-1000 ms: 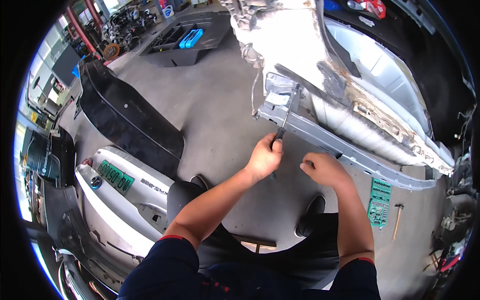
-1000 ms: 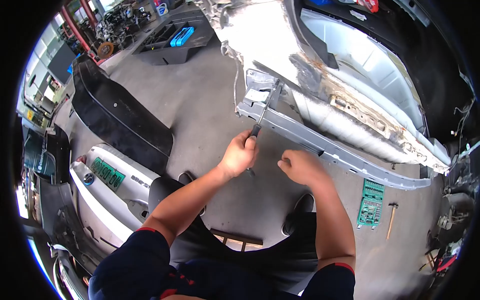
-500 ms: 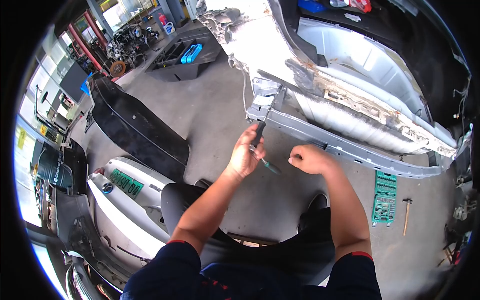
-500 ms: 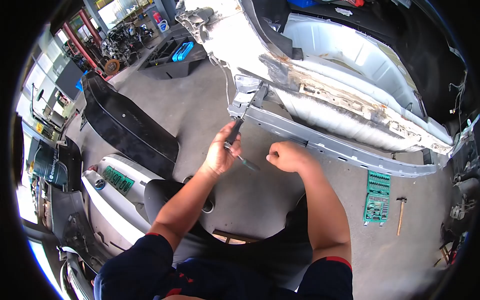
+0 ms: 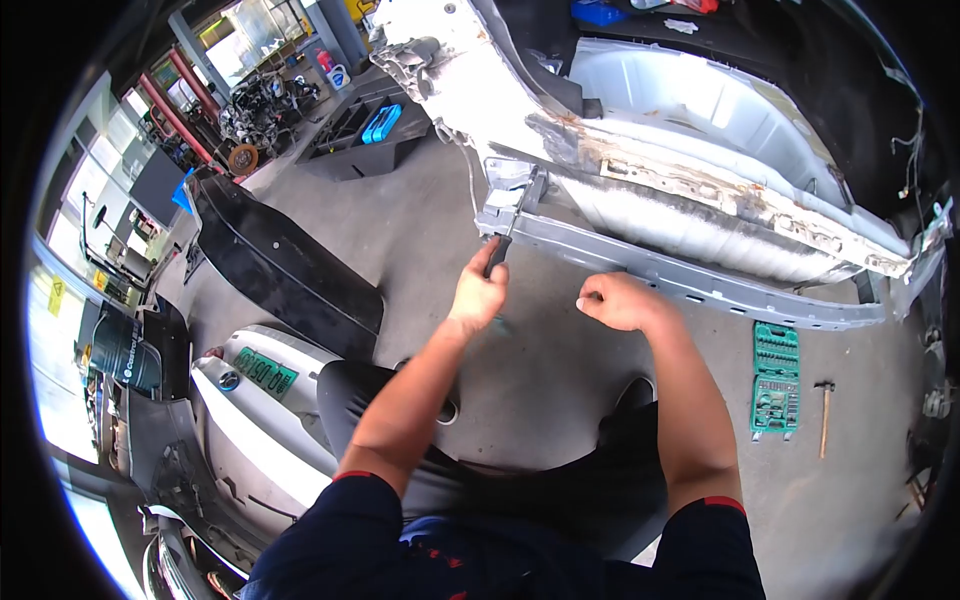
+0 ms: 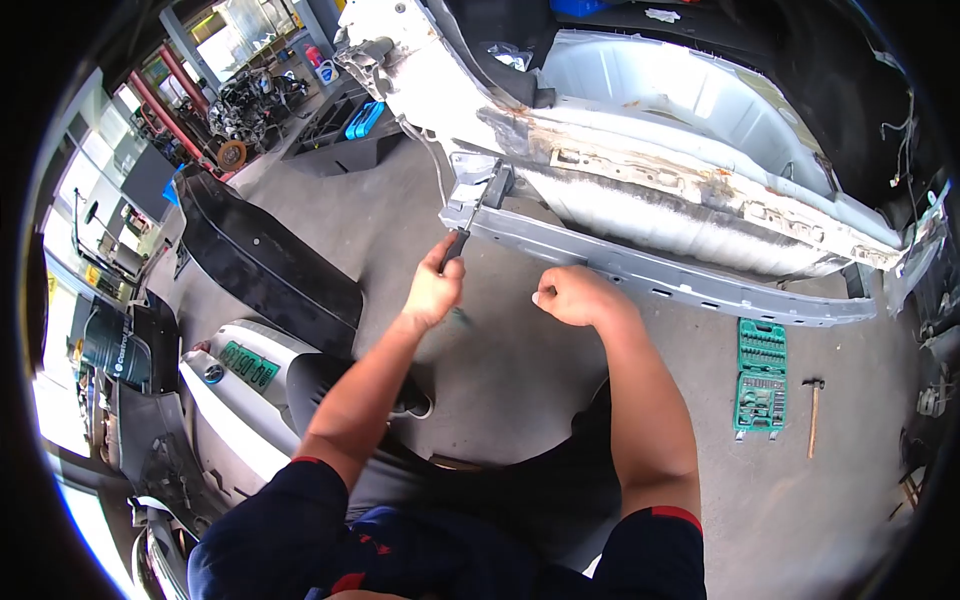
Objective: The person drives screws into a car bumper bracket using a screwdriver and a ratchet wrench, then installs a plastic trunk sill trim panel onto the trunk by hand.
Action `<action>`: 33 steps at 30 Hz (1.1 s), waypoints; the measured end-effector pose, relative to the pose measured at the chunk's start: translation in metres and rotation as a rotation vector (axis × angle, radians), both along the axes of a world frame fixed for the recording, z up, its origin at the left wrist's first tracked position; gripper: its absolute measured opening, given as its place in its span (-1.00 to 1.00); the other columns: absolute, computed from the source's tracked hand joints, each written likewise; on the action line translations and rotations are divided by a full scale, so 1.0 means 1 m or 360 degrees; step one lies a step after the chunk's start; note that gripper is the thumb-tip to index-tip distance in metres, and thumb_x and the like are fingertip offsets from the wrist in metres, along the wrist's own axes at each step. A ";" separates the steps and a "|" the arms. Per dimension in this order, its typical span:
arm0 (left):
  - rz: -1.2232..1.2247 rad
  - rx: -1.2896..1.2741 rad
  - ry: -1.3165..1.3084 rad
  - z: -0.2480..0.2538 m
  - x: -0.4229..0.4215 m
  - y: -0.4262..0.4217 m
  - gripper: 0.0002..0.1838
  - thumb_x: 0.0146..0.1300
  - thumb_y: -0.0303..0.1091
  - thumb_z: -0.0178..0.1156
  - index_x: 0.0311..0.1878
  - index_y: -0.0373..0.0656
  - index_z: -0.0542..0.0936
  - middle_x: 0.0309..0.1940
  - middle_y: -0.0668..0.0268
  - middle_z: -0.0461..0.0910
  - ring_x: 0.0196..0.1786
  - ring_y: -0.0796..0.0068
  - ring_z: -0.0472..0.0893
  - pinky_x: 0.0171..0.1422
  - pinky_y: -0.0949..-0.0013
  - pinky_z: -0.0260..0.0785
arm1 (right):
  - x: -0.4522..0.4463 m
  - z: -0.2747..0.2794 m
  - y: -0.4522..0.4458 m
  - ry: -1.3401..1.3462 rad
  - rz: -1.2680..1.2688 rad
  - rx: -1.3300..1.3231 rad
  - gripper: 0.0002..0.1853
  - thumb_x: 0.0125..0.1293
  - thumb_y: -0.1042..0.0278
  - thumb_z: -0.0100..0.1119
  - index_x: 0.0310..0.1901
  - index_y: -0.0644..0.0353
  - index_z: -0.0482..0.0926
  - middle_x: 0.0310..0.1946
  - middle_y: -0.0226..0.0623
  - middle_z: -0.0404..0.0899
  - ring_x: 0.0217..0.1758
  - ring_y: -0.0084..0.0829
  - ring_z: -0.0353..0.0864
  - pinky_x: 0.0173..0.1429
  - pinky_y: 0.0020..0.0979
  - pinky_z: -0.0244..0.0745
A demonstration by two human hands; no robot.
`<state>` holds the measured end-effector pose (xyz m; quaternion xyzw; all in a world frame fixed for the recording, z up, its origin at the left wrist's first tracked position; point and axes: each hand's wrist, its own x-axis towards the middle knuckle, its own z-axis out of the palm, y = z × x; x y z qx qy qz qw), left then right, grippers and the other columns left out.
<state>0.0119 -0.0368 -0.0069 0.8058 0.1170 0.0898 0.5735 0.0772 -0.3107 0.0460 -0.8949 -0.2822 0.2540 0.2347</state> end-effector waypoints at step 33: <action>0.0176 0.0920 -0.0431 -0.017 0.011 -0.006 -0.52 0.40 -0.26 0.19 0.28 -0.33 0.47 -0.41 -0.03 0.69 -0.49 -0.06 0.63 -0.32 0.07 0.53 | -0.009 0.001 0.025 -0.0002 0.0159 -0.0131 -0.62 0.50 0.04 0.16 0.12 0.11 0.71 0.08 -0.14 0.75 0.18 -0.09 0.70 0.26 -0.10 0.56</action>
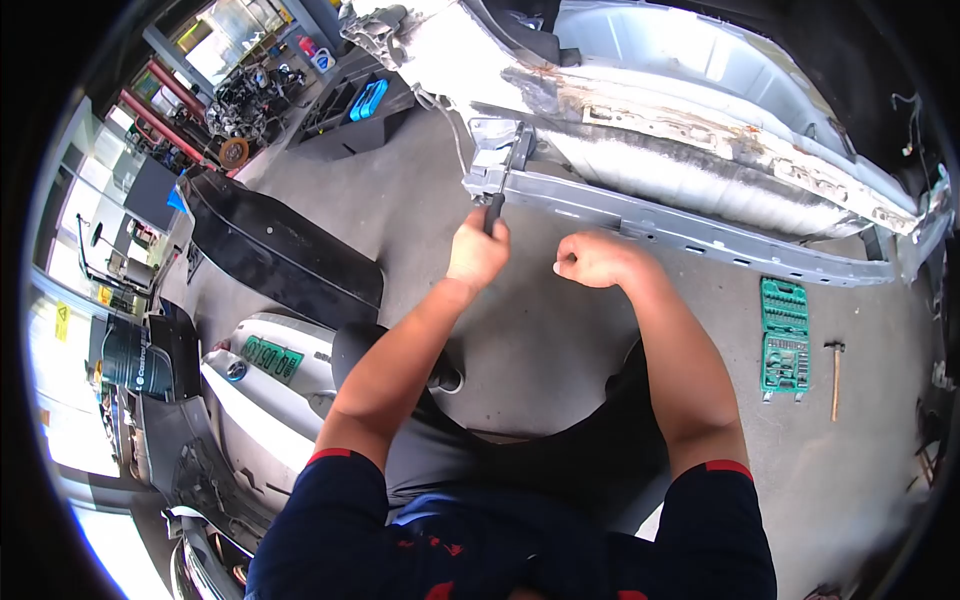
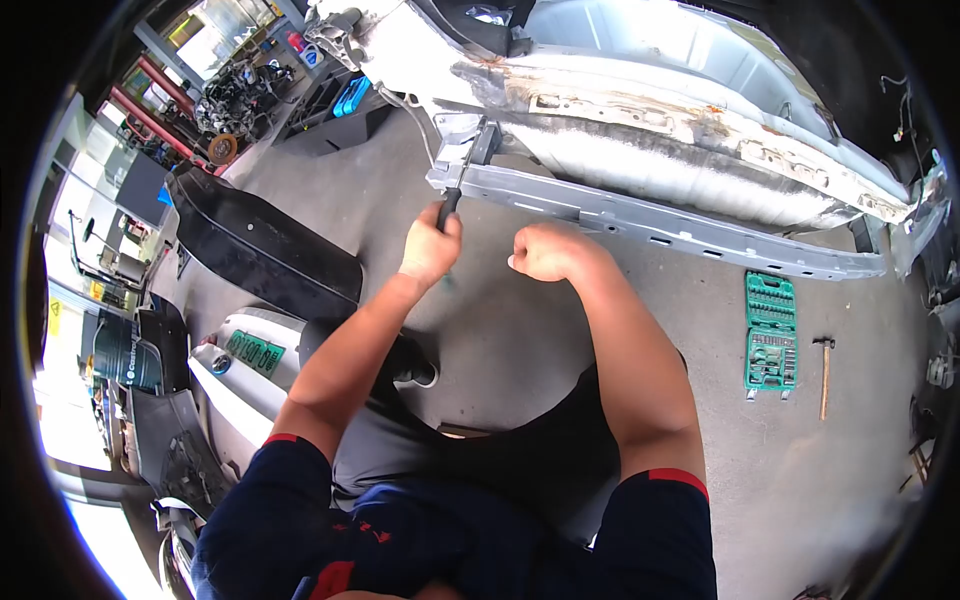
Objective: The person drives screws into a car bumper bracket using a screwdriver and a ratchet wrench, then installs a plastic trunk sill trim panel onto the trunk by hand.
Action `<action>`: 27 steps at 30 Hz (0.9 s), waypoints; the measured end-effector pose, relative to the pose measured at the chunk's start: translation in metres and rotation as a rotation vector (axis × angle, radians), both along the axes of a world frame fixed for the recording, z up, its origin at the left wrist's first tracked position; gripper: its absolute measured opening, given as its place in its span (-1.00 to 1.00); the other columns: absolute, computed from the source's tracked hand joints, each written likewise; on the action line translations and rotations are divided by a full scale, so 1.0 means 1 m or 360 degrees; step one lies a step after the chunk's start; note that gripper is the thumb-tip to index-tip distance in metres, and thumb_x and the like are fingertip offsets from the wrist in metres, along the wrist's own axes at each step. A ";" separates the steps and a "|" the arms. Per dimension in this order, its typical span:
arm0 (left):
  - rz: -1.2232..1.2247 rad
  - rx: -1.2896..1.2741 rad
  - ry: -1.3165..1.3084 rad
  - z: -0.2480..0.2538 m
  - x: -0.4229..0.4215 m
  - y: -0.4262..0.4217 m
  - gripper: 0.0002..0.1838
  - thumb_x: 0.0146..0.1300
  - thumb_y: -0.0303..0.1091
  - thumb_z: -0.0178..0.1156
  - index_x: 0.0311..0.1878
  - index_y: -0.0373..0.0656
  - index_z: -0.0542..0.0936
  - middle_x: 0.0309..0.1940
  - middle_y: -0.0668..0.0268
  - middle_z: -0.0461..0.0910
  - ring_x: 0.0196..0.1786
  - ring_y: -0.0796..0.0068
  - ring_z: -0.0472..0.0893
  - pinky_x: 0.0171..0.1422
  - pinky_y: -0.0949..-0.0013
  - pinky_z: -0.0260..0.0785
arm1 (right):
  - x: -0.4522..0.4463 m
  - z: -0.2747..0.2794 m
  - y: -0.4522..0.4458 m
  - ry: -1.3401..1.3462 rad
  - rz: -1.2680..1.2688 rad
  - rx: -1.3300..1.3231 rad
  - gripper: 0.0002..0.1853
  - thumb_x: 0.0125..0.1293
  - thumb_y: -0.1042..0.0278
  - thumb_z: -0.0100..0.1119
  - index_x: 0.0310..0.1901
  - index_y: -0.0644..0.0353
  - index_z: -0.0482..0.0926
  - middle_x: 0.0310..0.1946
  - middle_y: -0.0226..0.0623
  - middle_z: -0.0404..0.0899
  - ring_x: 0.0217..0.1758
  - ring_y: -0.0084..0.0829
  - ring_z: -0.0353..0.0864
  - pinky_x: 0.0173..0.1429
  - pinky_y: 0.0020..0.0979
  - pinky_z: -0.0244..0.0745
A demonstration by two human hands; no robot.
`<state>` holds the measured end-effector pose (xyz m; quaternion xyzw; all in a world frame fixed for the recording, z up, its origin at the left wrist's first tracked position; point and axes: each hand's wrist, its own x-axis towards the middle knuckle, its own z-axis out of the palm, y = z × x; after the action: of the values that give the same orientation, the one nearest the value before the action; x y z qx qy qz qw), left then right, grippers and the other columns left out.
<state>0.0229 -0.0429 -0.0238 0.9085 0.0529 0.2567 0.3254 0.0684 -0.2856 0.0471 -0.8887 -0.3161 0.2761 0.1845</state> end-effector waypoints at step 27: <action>0.0004 -0.0396 0.0619 0.024 -0.006 0.000 -0.54 0.44 -0.14 0.11 0.10 -0.44 0.49 -0.41 0.07 0.67 -0.48 0.17 0.64 -0.36 0.15 0.50 | 0.000 -0.001 0.008 -0.0005 0.0054 -0.0010 -0.61 0.50 0.04 0.16 0.13 0.12 0.72 0.09 -0.09 0.74 0.18 -0.06 0.70 0.25 -0.07 0.56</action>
<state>0.0166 -0.0425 -0.0002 0.8937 0.1469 0.0687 0.4183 0.0688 -0.2779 0.0459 -0.8842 -0.3305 0.2790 0.1764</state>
